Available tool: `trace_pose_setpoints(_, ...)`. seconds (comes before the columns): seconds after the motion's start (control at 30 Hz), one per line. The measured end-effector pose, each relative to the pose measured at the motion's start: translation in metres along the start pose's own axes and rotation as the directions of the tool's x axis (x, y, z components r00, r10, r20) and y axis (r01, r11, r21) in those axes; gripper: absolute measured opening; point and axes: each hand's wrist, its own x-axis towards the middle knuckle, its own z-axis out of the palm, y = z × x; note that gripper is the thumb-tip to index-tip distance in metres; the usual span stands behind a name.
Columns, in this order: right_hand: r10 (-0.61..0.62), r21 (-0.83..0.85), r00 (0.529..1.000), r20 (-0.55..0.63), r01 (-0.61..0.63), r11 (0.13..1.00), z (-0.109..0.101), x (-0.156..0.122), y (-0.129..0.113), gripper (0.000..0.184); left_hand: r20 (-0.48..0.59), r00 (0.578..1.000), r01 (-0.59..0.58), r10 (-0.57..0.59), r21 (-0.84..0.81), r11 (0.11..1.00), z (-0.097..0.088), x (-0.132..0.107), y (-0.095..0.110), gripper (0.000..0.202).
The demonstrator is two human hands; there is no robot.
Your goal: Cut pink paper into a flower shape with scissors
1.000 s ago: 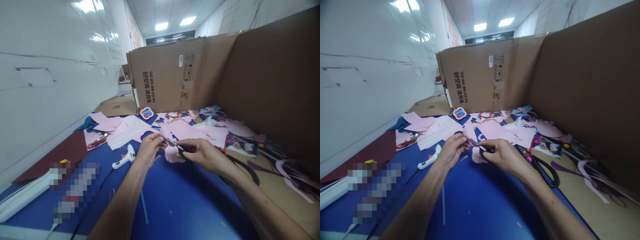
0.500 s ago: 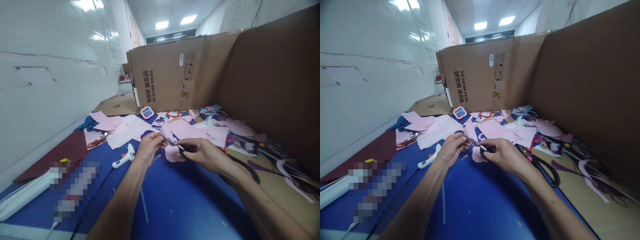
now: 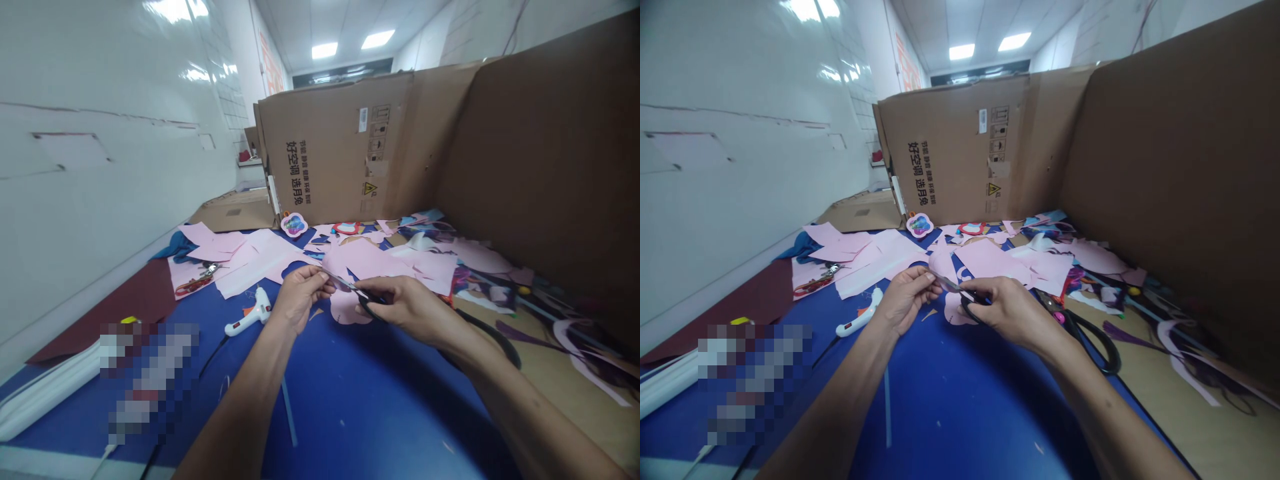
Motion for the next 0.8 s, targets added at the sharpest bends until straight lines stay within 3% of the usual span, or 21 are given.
trace_pose_setpoints(0.8,0.061,0.066,0.998,0.032,-0.063,0.996,0.0008,0.0016,0.0038,0.042,-0.047,0.998,0.038,-0.043,-0.119,0.992,0.0078,-0.0017,-0.0099,0.018)
